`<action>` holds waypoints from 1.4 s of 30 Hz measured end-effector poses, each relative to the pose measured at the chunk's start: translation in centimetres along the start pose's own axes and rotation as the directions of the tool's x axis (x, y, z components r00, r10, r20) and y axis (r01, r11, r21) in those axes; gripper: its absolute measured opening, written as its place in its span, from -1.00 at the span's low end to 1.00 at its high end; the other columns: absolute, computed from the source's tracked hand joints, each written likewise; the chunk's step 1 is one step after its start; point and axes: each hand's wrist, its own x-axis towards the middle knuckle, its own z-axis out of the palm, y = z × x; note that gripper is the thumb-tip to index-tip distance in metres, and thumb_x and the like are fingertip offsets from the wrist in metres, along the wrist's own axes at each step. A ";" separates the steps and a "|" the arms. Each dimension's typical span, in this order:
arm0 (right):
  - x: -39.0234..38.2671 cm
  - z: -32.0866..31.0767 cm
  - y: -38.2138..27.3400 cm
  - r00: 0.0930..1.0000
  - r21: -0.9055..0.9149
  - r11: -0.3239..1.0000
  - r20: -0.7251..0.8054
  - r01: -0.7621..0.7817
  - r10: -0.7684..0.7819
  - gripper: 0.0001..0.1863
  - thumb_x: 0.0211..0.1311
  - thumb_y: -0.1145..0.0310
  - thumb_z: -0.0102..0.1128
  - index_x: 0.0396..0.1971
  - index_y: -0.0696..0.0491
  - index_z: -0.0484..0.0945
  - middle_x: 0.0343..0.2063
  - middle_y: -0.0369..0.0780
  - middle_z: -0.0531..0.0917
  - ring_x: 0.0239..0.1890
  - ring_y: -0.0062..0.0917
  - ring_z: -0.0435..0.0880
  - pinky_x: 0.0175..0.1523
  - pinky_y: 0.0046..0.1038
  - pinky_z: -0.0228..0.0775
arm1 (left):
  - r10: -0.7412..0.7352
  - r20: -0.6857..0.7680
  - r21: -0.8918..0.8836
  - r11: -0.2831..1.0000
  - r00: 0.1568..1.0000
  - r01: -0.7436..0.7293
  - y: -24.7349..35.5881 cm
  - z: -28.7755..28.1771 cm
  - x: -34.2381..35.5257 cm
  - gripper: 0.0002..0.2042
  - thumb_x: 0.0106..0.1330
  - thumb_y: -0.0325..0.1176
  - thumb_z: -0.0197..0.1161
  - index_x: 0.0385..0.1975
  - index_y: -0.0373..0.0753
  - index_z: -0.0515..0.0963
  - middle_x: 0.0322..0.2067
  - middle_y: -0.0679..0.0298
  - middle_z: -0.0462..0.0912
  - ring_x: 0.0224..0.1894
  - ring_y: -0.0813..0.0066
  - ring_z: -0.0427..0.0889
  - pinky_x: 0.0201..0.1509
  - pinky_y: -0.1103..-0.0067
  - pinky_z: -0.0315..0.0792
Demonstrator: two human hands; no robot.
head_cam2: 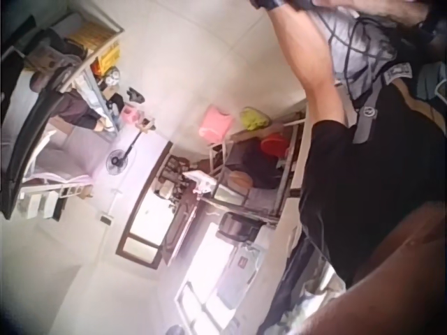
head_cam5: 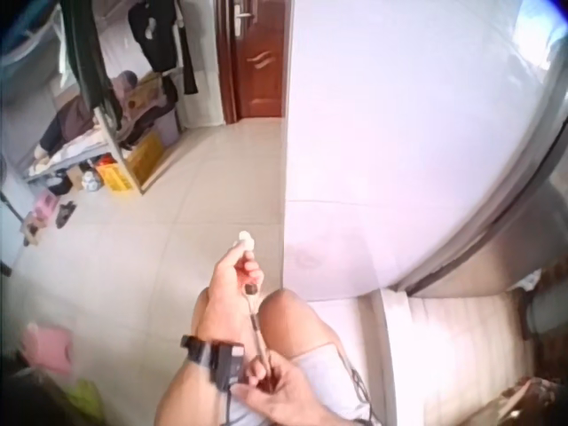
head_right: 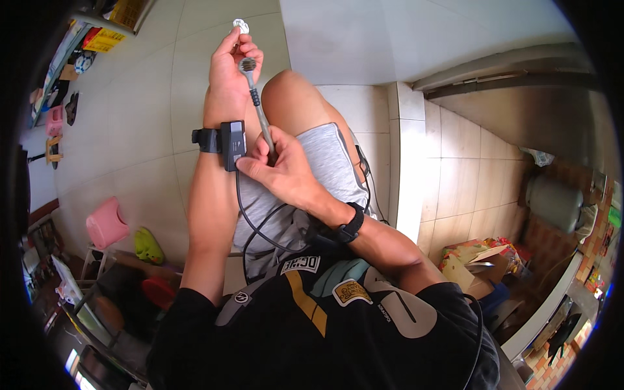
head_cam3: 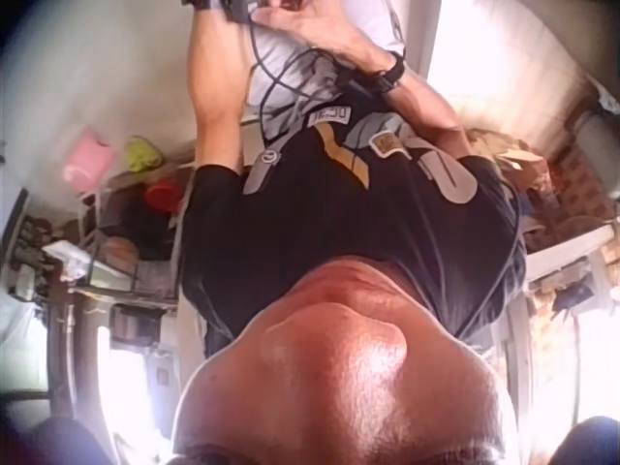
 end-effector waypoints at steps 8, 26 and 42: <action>0.2 -3.4 -1.5 0.987 0.106 0.994 -0.150 -0.035 0.050 -0.70 0.34 0.47 0.27 -0.49 -0.04 0.30 -0.57 -0.49 0.42 -0.51 -0.86 0.35 -0.43 -0.71 0.19 | -0.078 -0.002 -0.108 0.991 0.997 0.077 -0.2 -0.4 0.7 -0.93 0.41 -0.43 0.21 -0.27 -0.27 0.51 -0.47 0.33 0.53 -0.50 0.60 0.44 -0.43 0.65 0.32; -0.2 0.7 -0.2 0.998 0.233 0.971 0.009 -0.060 0.060 -0.77 0.34 0.52 0.15 -0.42 -0.01 0.27 -0.57 -0.41 0.43 -0.68 -0.76 0.35 -0.62 -0.65 0.12 | -0.076 0.042 -0.241 0.967 0.996 0.084 -0.2 -0.6 0.8 -0.88 0.40 -0.41 0.23 -0.36 -0.28 0.48 -0.50 0.33 0.53 -0.52 0.59 0.42 -0.44 0.62 0.35; -2.5 -0.7 -2.6 0.975 0.066 0.973 0.014 0.220 -0.221 -0.78 0.30 0.64 -0.05 -0.40 0.01 0.17 -0.22 0.04 0.70 -0.61 -0.66 0.56 -0.56 -0.64 0.40 | 0.049 -0.042 -0.095 0.994 0.998 -0.053 0.2 2.3 -1.0 -0.90 0.41 -0.42 0.22 -0.31 -0.28 0.46 -0.50 0.34 0.50 -0.52 0.59 0.40 -0.43 0.63 0.30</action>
